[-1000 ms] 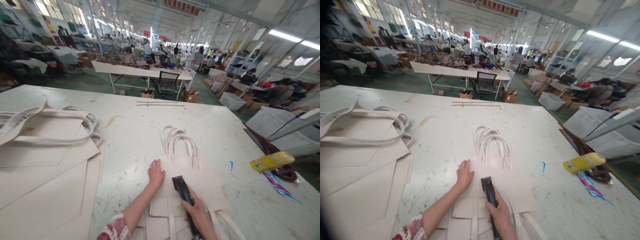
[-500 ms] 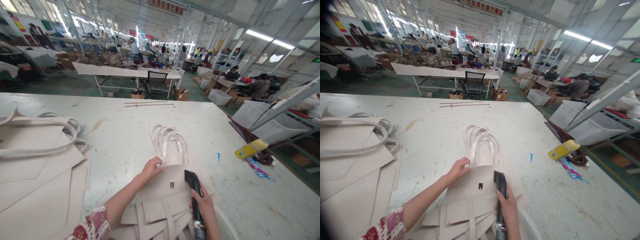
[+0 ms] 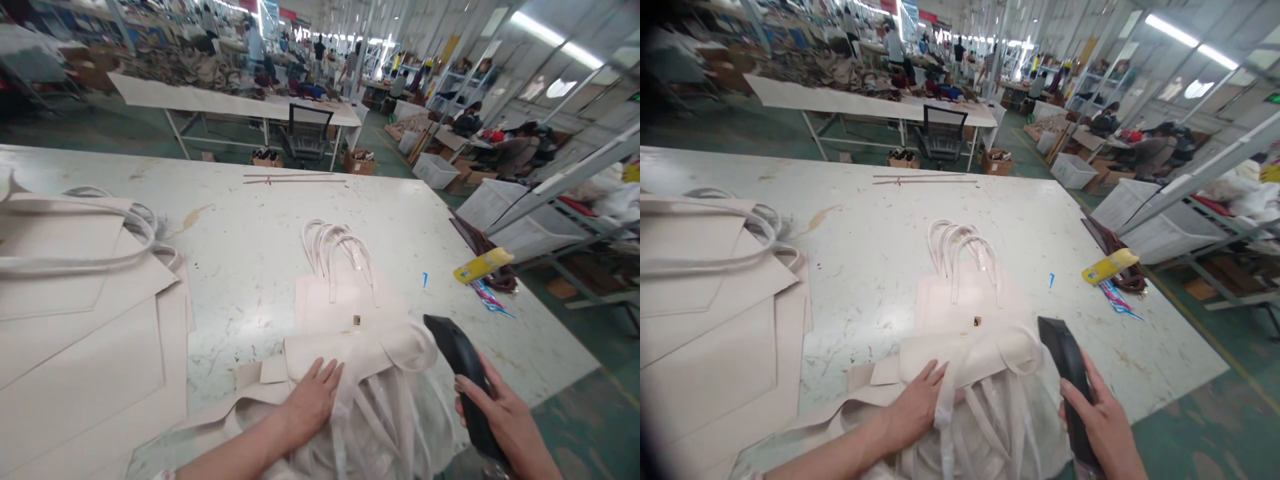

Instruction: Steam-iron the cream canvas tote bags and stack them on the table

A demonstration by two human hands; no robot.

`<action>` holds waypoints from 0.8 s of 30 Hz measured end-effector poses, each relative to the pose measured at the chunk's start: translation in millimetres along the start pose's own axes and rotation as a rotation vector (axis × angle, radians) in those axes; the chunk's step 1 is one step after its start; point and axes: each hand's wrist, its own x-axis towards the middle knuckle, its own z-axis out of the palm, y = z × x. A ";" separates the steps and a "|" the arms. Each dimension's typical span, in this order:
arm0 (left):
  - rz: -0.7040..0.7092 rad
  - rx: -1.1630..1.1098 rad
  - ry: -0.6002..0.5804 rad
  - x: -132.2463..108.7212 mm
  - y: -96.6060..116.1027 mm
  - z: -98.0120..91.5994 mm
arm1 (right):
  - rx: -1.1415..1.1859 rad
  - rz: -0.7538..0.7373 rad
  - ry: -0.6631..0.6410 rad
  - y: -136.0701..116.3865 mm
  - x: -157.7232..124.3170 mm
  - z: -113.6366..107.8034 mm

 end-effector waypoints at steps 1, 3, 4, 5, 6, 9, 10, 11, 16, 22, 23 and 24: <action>-0.001 0.016 0.000 -4.3 4.6 7.5 | -0.026 0.001 -0.079 -0.3 -4.5 2.1; -0.024 0.036 -0.001 -9.8 9.2 19.0 | -0.047 0.008 -0.236 1.0 -10.4 13.7; -0.032 0.039 -0.007 -11.2 9.9 23.1 | -0.047 0.012 -0.304 2.3 -11.1 22.7; -0.028 0.037 -0.014 -11.9 10.0 26.3 | -0.042 0.010 -0.353 3.6 -10.1 33.1; -0.019 0.031 -0.016 -12.0 10.0 28.6 | -0.041 0.004 -0.387 4.4 -7.3 44.3; -0.001 -0.001 -0.005 -12.9 10.5 31.0 | -0.057 -0.014 -0.391 2.2 8.9 74.1; -0.011 -0.018 0.000 -14.3 10.8 30.4 | -0.061 -0.030 -0.338 0.1 15.3 79.8; -0.025 -0.039 0.002 -16.6 10.8 29.2 | -0.066 -0.047 -0.271 -2.0 21.0 82.2; -0.204 -0.308 0.067 -33.3 -1.8 16.2 | -0.118 -0.164 -0.290 -6.3 18.9 58.6; -0.485 -0.603 0.083 -28.2 -40.7 10.0 | -0.219 -0.294 -0.788 -15.7 -39.3 90.1; -0.493 -0.570 0.082 -25.6 -46.6 10.4 | -0.255 -0.299 -0.830 -17.3 -46.2 105.2; -0.502 -0.522 0.082 -23.3 -51.8 10.4 | -0.288 -0.311 -0.843 -18.1 -51.1 120.3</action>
